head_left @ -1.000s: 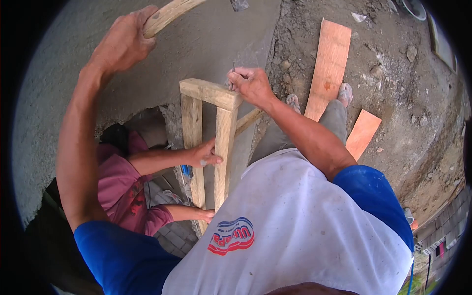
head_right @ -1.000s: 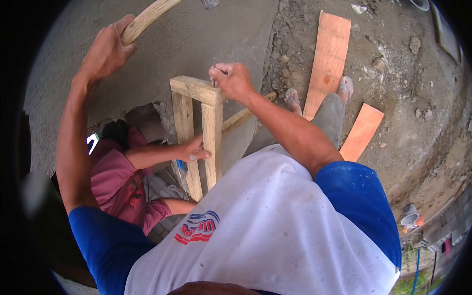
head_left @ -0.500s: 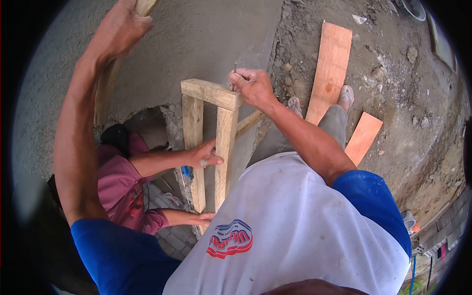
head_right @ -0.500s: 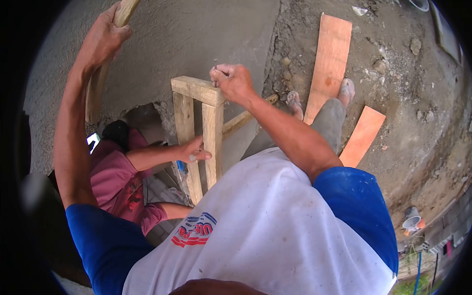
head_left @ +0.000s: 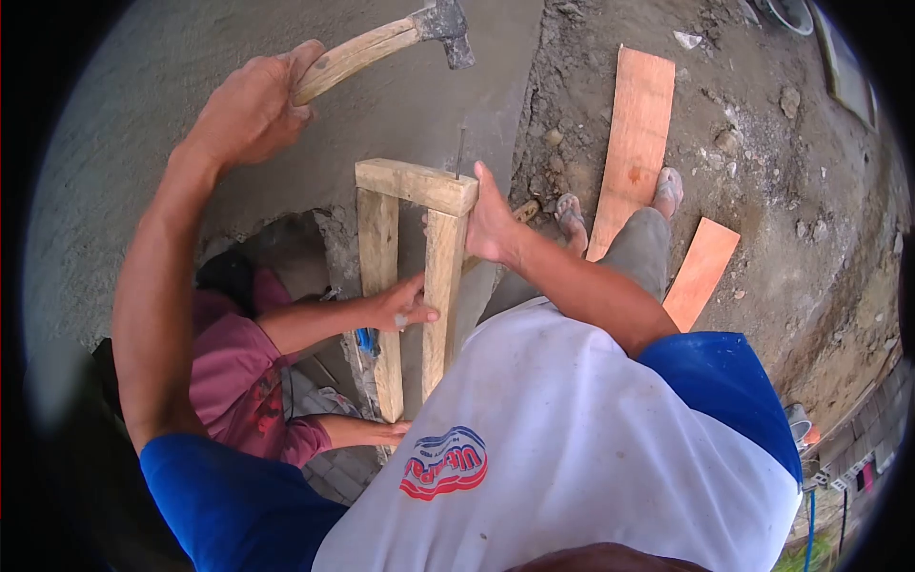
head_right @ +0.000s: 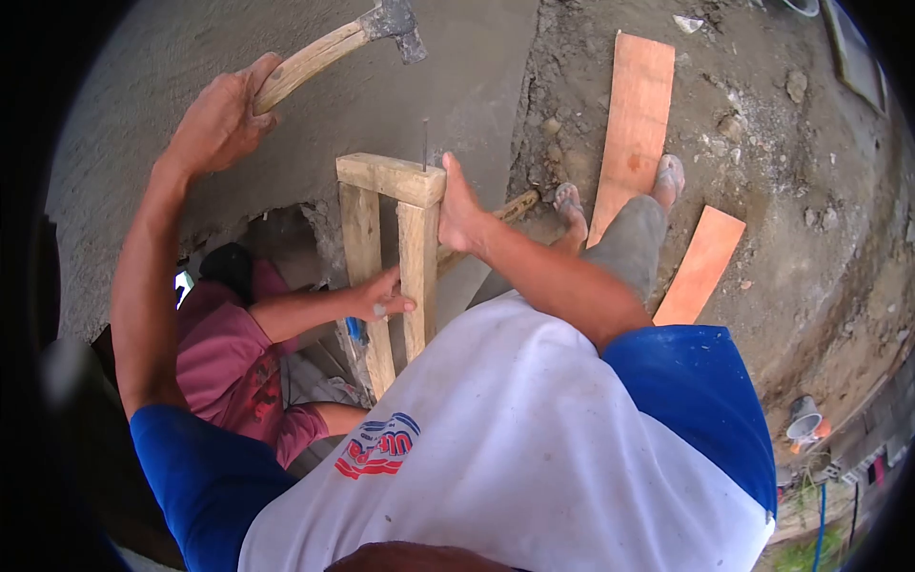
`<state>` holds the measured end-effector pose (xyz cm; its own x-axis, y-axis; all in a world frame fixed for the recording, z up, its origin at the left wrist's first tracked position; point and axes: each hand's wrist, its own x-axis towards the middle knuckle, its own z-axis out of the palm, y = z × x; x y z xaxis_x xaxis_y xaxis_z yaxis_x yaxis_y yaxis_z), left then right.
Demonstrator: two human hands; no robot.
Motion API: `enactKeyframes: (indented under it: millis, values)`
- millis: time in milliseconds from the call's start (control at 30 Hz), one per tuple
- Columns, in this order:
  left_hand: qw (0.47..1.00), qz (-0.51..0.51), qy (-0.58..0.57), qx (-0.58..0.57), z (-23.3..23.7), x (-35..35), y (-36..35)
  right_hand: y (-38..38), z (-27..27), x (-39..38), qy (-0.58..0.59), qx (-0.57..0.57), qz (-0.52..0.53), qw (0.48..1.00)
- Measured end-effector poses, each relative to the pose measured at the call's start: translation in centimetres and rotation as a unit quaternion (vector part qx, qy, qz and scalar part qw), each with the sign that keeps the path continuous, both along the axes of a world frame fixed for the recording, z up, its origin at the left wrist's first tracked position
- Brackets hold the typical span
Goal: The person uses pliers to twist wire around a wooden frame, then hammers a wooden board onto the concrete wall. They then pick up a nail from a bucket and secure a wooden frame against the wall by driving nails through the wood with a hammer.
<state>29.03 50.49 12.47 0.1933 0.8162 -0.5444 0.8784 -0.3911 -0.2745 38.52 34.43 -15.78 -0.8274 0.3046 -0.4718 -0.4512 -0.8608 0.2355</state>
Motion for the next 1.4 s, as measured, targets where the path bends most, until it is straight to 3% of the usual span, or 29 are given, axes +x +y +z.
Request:
enactKeyframes:
  millis: [100, 200, 300, 400, 500, 600, 733, 800, 833, 900, 967, 1000, 1100, 1200, 1400]
  values:
    - [0.999, -0.024, 0.034, -0.027, -1.1, -0.9, -0.5, -0.2, 0.2, -1.3, -0.073, 0.008, -0.073, 0.995]
    - [0.995, -0.058, 0.074, -0.043, -1.4, 0.3, -1.0, -0.5, -1.2, -2.5, -0.066, 0.006, -0.094, 0.993]
    - [0.981, -0.166, 0.077, 0.06, 0.6, 1.0, 2.0, -0.8, -3.0, -3.7, -0.097, -0.024, -0.091, 0.991]
    - [0.986, -0.013, -0.035, 0.162, 3.3, 2.6, 6.1, -0.7, -2.5, -3.6, -0.112, -0.031, -0.098, 0.988]
    - [0.976, 0.081, -0.045, 0.199, 3.8, 2.4, 8.8, -1.0, -3.0, -4.0, -0.092, -0.029, -0.097, 0.991]
    - [0.983, 0.077, -0.02, 0.163, 0.7, 4.0, 4.7, -0.8, -2.5, -4.1, -0.139, -0.031, -0.119, 0.983]
    - [0.978, -0.079, 0.191, -0.04, -0.7, 2.0, 1.4, -0.5, -2.6, -3.6, -0.065, -0.015, -0.099, 0.993]
    - [0.994, -0.013, 0.107, 0.027, 0.3, 2.2, 1.5, -0.8, -2.8, -3.0, -0.071, 0.002, -0.088, 0.994]
    - [0.996, 0.026, 0.067, 0.053, 0.8, 2.1, 1.1, -1.1, -2.2, -1.8, -0.126, 0.039, -0.08, 0.988]
    - [0.995, 0.038, 0.029, 0.085, 1.8, 1.4, 1.5, 0.9, -0.6, 1.3, -0.239, 0.124, -0.071, 0.96]
    - [0.992, 0.016, -0.011, 0.127, 1.6, 0.1, 1.6, 2.2, -1.8, 1.1, -0.38, 0.392, -0.1, 0.832]
    - [0.996, 0.019, 0.002, 0.089, 1.4, 0.1, 1.5, 2.8, -1.4, 1.3, -0.434, 0.513, -0.114, 0.732]
    - [0.999, 0.012, 0.038, 0.003, 0.5, 1.2, 0.9, 4.3, 0.4, 1.8, -0.433, 0.504, 0.001, 0.747]
    - [0.998, -0.001, 0.065, -0.027, -0.8, 1.3, -0.7, 4.1, -0.2, 0.6, -0.474, 0.513, -0.053, 0.713]
    - [0.994, -0.011, 0.09, -0.056, -2.5, 0.8, -1.4, 4.7, -0.1, 0.8, -0.457, 0.464, -0.019, 0.759]
